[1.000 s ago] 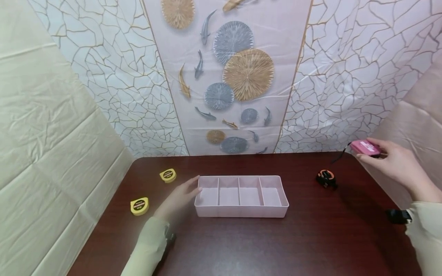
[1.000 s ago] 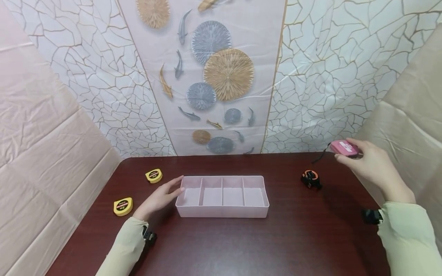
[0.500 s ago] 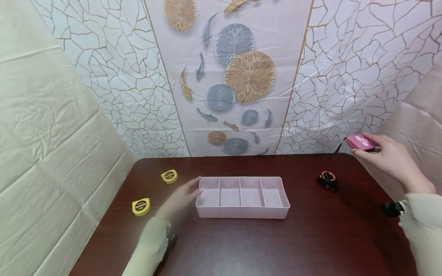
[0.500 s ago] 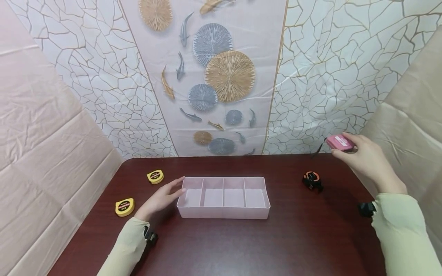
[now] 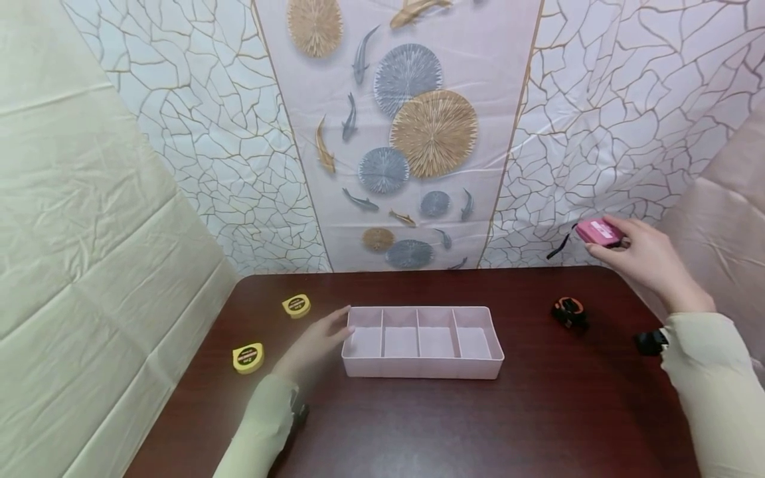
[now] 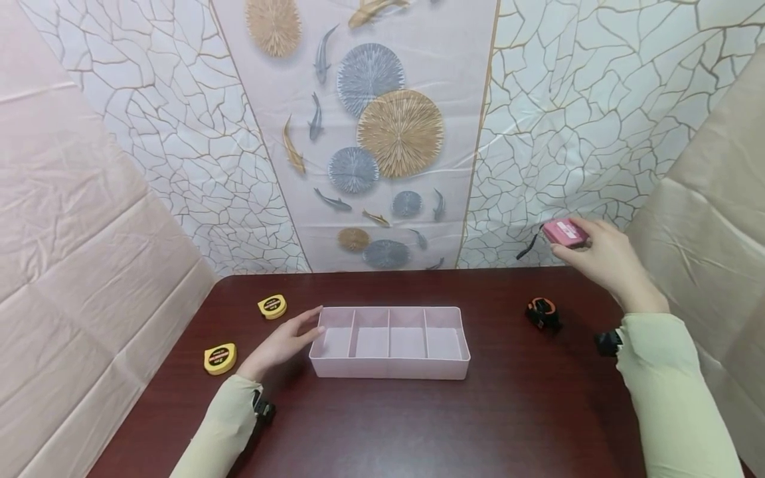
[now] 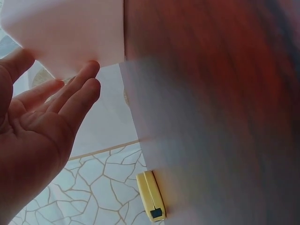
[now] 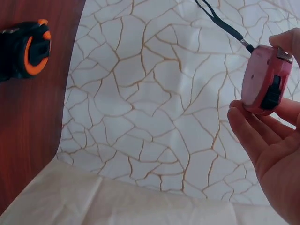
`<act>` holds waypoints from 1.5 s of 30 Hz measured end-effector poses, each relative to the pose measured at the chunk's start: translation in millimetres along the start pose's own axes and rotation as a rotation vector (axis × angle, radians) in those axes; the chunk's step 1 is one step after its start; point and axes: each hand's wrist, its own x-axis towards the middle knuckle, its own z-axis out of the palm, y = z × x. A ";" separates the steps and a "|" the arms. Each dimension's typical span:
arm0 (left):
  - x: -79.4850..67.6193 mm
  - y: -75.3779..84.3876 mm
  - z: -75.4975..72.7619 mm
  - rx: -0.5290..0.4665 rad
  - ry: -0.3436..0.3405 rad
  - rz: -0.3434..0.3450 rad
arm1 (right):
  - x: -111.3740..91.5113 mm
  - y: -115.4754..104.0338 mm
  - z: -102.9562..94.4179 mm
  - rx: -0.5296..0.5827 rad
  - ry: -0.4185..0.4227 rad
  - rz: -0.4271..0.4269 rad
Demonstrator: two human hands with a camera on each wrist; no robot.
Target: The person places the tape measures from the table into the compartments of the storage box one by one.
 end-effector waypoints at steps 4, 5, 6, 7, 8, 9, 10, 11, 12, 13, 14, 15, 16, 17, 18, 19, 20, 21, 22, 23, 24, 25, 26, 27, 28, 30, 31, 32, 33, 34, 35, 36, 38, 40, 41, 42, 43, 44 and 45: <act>-0.5 0.8 -0.6 0.001 -0.003 0.001 | 8.5 -6.9 7.0 0.028 0.027 -0.008; -0.4 0.9 -0.9 0.000 -0.004 0.009 | 10.7 -9.0 8.8 0.032 0.030 -0.010; -0.4 1.1 -1.4 0.001 -0.005 0.008 | 12.7 -11.2 10.4 0.038 0.033 -0.010; -0.4 1.4 -1.8 -0.003 -0.006 0.005 | 14.6 -13.5 12.0 0.040 0.035 -0.011; -0.2 1.4 -2.0 -0.004 -0.007 0.003 | 16.4 -15.6 13.2 0.041 0.040 -0.014; 0.3 1.6 -2.3 -0.005 -0.009 0.001 | 18.1 -17.4 14.4 0.045 0.042 -0.016; 1.3 1.7 -2.5 -0.007 -0.013 0.000 | 19.6 -19.1 15.2 0.049 0.047 -0.019; 2.5 1.4 -2.4 -0.009 -0.017 0.003 | 20.9 -20.7 15.8 0.053 0.051 -0.022; 3.9 1.1 -2.2 -0.008 -0.022 0.001 | 21.9 -22.0 16.2 0.055 0.053 -0.025; 5.6 0.1 -1.7 -0.010 -0.027 0.008 | 22.9 -23.1 16.6 0.055 0.056 -0.030; 7.4 -1.1 -1.0 -0.009 -0.033 0.020 | 23.7 -24.2 16.8 0.059 0.055 -0.034; 8.9 -1.5 -0.2 -0.007 -0.042 0.031 | 24.4 -25.4 17.0 0.064 0.053 -0.036; 10.3 -1.6 0.6 -0.005 -0.051 0.041 | 25.0 -26.6 17.1 0.069 0.051 -0.037; 11.5 -1.6 1.3 -0.003 -0.060 0.047 | 25.7 -28.0 17.1 0.073 0.050 -0.040; 12.4 -1.4 1.9 -0.003 -0.067 0.052 | 26.5 -29.7 17.2 0.075 0.049 -0.042; 13.1 -1.1 2.5 -0.001 -0.072 0.054 | 27.4 -31.6 17.3 0.079 0.047 -0.043; 13.8 -0.3 2.9 0.002 -0.074 0.054 | 28.4 -34.0 17.3 0.086 0.044 -0.043; 14.0 1.1 3.1 0.012 -0.073 0.052 | 29.6 -36.5 17.5 0.090 0.043 -0.045; 14.3 1.8 3.0 0.018 -0.069 0.051 | 31.0 -39.3 17.7 0.091 0.039 -0.046; 14.1 2.8 2.7 0.030 -0.061 0.053 | 32.6 -42.3 18.0 0.090 0.036 -0.048; 13.9 4.0 2.3 0.046 -0.049 0.057 | 34.3 -45.3 18.4 0.090 0.032 -0.049; 13.7 5.4 1.8 0.063 -0.039 0.061 | 36.1 -48.3 18.7 0.092 0.028 -0.052; 13.6 6.3 1.3 0.085 -0.027 0.069 | 38.0 -51.2 19.0 0.095 0.026 -0.057; 13.1 7.7 0.6 0.107 -0.018 0.073 | 39.9 -53.9 19.3 0.093 0.026 -0.063; 12.7 8.7 0.0 0.125 -0.009 0.075 | 41.9 -56.5 19.6 0.091 0.027 -0.069; 11.6 10.3 -1.1 0.156 0.006 0.071 | 45.7 -61.3 20.4 0.092 0.030 -0.083; 11.0 10.2 -1.4 0.169 0.010 0.068 | 47.3 -63.6 20.9 0.093 0.032 -0.088; 10.6 9.5 -1.8 0.182 0.010 0.064 | 48.7 -65.7 21.5 0.093 0.033 -0.090; 10.2 8.8 -2.3 0.192 0.010 0.062 | 49.8 -67.7 22.2 0.093 0.036 -0.093; 9.7 7.9 -2.7 0.197 0.008 0.064 | 50.5 -69.7 22.9 0.095 0.036 -0.094; 9.0 7.3 -3.5 0.194 0.000 0.061 | 51.2 -71.5 23.7 0.097 0.037 -0.095; 8.4 6.6 -4.4 0.189 -0.011 0.059 | 51.8 -73.1 24.7 0.101 0.037 -0.095; 7.3 4.9 -6.8 0.158 -0.040 0.054 | 52.6 -76.4 25.9 0.107 0.036 -0.101; 5.0 4.3 -9.9 0.117 -0.072 0.043 | 53.4 -79.8 27.2 0.112 0.038 -0.110; 3.9 4.0 -11.6 0.097 -0.091 0.029 | 53.8 -81.6 27.6 0.116 0.038 -0.114; 2.7 3.2 -13.1 0.085 -0.108 0.020 | 54.2 -83.4 28.1 0.121 0.039 -0.117; 1.5 2.6 -14.6 0.076 -0.126 0.013 | 54.7 -85.2 28.7 0.124 0.040 -0.121; 0.5 2.0 -16.1 0.070 -0.145 0.011 | 55.2 -86.9 29.3 0.125 0.040 -0.125; -0.8 1.6 -17.5 0.063 -0.163 0.009 | 56.0 -88.9 30.1 0.129 0.039 -0.129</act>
